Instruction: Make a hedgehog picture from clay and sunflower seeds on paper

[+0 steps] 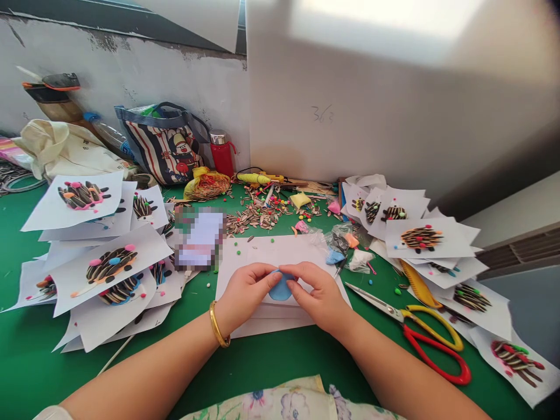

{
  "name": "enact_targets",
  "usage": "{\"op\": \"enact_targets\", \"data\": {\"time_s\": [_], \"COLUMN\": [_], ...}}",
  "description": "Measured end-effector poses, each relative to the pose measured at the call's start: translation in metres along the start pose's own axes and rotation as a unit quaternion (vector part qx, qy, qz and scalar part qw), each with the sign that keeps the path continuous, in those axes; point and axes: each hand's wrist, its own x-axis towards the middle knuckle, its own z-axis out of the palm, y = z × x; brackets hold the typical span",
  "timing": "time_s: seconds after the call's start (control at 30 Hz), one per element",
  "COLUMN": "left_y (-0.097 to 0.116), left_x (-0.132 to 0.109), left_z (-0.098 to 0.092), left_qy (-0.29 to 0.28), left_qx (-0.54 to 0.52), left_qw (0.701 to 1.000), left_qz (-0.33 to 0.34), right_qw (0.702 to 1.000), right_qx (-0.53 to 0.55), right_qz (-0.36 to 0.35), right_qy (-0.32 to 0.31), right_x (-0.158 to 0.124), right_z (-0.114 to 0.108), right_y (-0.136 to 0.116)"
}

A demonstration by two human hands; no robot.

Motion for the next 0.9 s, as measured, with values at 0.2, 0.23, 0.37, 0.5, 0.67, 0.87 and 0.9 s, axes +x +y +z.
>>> {"op": "enact_targets", "data": {"time_s": [0.2, 0.23, 0.37, 0.5, 0.67, 0.87, 0.9], "left_y": [0.0009, 0.0011, -0.0003, -0.0005, 0.0040, -0.0013, -0.0020], "left_x": [-0.0006, -0.0007, -0.0001, -0.0004, -0.0022, -0.0009, -0.0007], "left_z": [0.0006, 0.0010, 0.0018, 0.0011, -0.0001, 0.0006, 0.0005], "left_qy": [0.005, 0.002, 0.009, 0.021, 0.011, 0.018, 0.020], "left_qx": [-0.003, -0.007, 0.001, 0.033, 0.030, 0.040, 0.048], "left_qw": [1.000, 1.000, 1.000, 0.999, 0.999, 0.999, 0.999], "left_qz": [-0.006, -0.006, 0.010, 0.015, 0.013, 0.010, 0.010], "right_qw": [0.999, 0.999, 1.000, 0.998, 0.996, 0.998, 0.998], "right_qx": [-0.004, 0.000, 0.017, 0.002, 0.010, -0.005, -0.005], "right_qz": [0.032, 0.031, 0.018, 0.054, 0.076, 0.063, 0.064], "right_qy": [0.037, 0.035, 0.000, 0.020, 0.041, 0.011, 0.010], "right_x": [0.0000, 0.0001, -0.0004, -0.0021, -0.0031, -0.0052, -0.0053], "right_z": [-0.0002, -0.0002, 0.0006, 0.0017, 0.0012, 0.0039, 0.0040], "right_y": [0.0010, 0.0009, -0.0007, -0.0006, 0.0012, -0.0002, -0.0003]}}
